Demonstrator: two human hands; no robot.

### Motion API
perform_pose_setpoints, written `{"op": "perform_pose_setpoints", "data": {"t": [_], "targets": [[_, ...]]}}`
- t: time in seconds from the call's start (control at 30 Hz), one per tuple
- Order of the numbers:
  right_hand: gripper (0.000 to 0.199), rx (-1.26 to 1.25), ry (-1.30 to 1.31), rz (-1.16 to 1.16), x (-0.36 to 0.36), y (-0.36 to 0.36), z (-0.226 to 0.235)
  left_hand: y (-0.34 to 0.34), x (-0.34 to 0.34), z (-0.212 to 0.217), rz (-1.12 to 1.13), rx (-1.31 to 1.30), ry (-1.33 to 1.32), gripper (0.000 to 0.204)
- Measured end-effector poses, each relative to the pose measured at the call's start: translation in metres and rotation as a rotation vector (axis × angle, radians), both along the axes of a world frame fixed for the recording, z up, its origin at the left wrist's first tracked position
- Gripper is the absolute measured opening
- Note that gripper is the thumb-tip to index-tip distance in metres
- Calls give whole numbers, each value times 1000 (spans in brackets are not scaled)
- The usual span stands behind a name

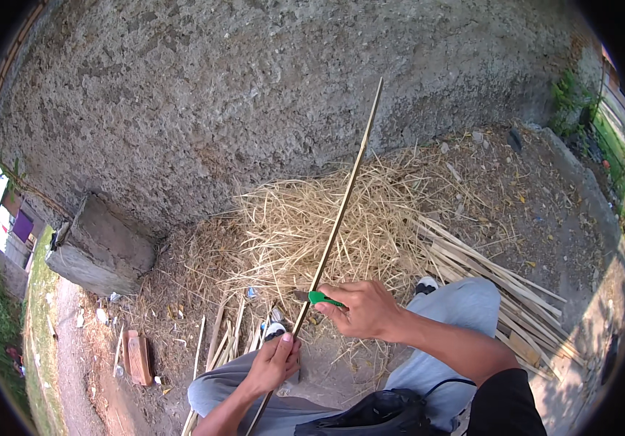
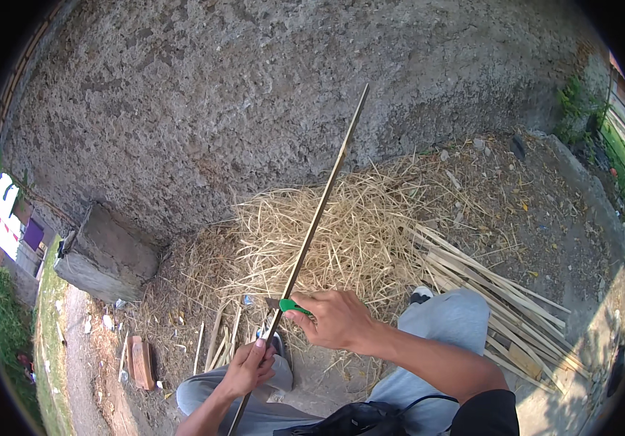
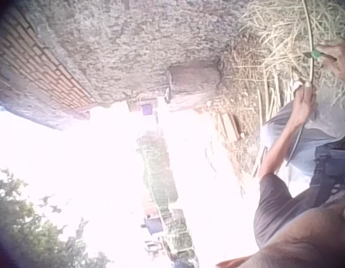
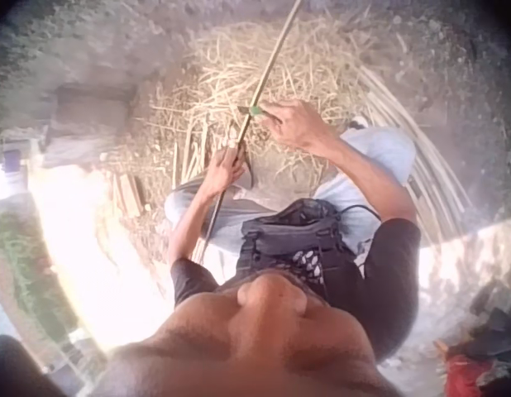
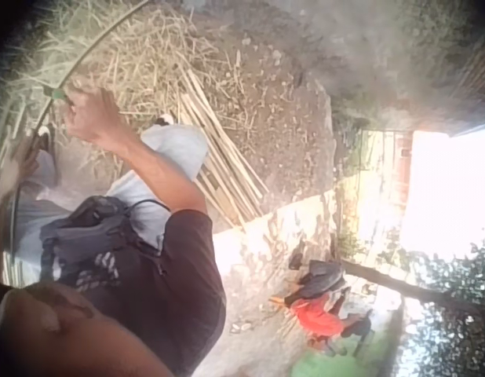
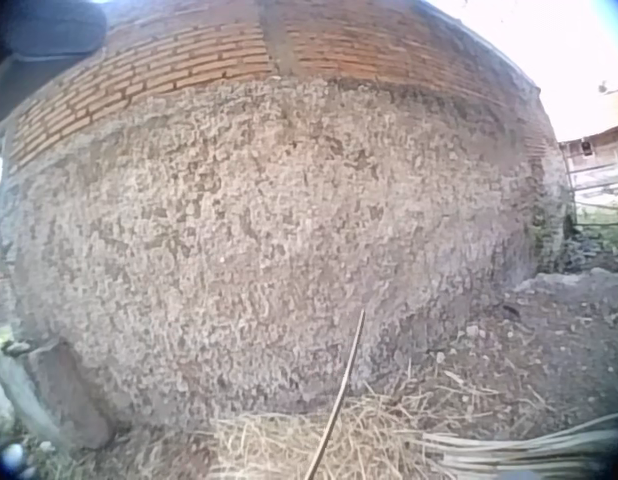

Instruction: The person shaves a long bamboo strip with a utility knife, moving the blade along the edge while holding the strip by hand to smooth it.

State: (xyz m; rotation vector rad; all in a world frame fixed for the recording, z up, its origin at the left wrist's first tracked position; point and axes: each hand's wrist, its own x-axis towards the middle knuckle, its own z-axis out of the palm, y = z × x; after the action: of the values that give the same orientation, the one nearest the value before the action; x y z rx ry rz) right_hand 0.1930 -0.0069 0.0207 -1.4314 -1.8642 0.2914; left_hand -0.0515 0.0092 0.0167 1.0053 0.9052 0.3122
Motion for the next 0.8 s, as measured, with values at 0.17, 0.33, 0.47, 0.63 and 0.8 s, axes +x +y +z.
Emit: {"op": "perform_pose_setpoints", "data": {"t": [0.17,0.33,0.47,0.63,0.8], "targets": [[36,-119,80,-153,31,20,0,-27,-19,-15,-44,253,212,44],[42,-93,64,-50,30,16,-11,-38,-35,-14,-33,336,333,43],[37,-144,77,8,13,-1,-2,-43,-44,-15,-22,402,350,44],[33,3,53,-6,12,4,-7,-51,-38,-13,-16,417,323,44],[34,185,-38,-67,10,9,-10,-53,-34,0,47,269,255,42]]}}
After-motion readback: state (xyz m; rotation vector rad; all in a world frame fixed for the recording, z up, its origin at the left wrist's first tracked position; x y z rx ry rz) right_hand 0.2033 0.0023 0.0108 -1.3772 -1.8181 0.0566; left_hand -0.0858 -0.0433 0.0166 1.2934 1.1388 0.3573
